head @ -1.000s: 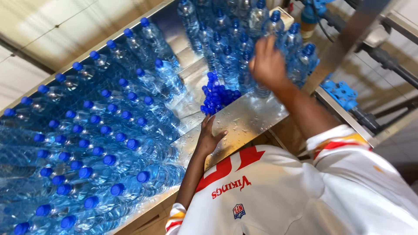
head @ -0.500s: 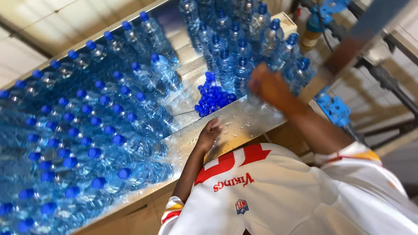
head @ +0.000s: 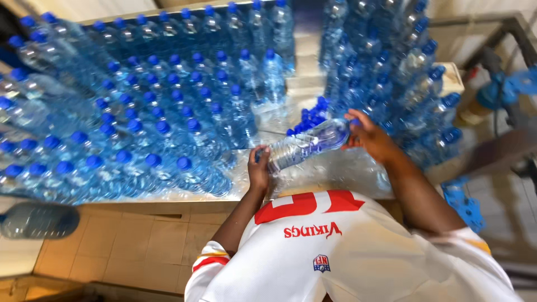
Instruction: The person repeatedly picks up clear plastic water bottles from a metal table and screws blue caps onto them by hand. The capped bottles are then placed back onto the table among other filled bottles.
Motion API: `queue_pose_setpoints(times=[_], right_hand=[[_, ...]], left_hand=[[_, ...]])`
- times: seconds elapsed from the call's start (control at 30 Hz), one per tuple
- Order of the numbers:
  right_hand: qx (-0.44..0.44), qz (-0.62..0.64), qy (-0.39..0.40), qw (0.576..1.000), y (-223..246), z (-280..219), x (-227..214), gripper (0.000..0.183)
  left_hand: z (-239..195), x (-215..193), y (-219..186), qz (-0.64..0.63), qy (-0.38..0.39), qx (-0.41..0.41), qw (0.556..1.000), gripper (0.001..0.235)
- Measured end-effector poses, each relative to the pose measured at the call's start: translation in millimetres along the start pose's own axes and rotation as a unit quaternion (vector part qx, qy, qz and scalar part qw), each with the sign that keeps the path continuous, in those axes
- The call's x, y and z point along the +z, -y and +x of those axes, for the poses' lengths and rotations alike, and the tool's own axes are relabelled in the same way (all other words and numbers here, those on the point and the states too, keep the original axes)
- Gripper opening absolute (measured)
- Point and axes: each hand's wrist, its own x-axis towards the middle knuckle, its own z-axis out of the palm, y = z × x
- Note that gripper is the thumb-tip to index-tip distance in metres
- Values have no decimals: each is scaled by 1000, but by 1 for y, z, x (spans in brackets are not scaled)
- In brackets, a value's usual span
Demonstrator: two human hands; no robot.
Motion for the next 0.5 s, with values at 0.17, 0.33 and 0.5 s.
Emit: queue_pose_setpoints(times=[0.17, 0.33, 0.5], right_hand=[[-243, -549, 52, 798, -19, 6, -12, 49], [-73, -297, -16, 952, -45, -2, 18, 44], [7, -312, -23, 950, -22, 4, 20, 67]], left_hand=[[-5, -30, -27, -45, 41, -220, 974, 37], [-11, -28, -44, 25, 6, -149, 989, 34], [36, -45, -17, 65, 27, -111, 991, 56]])
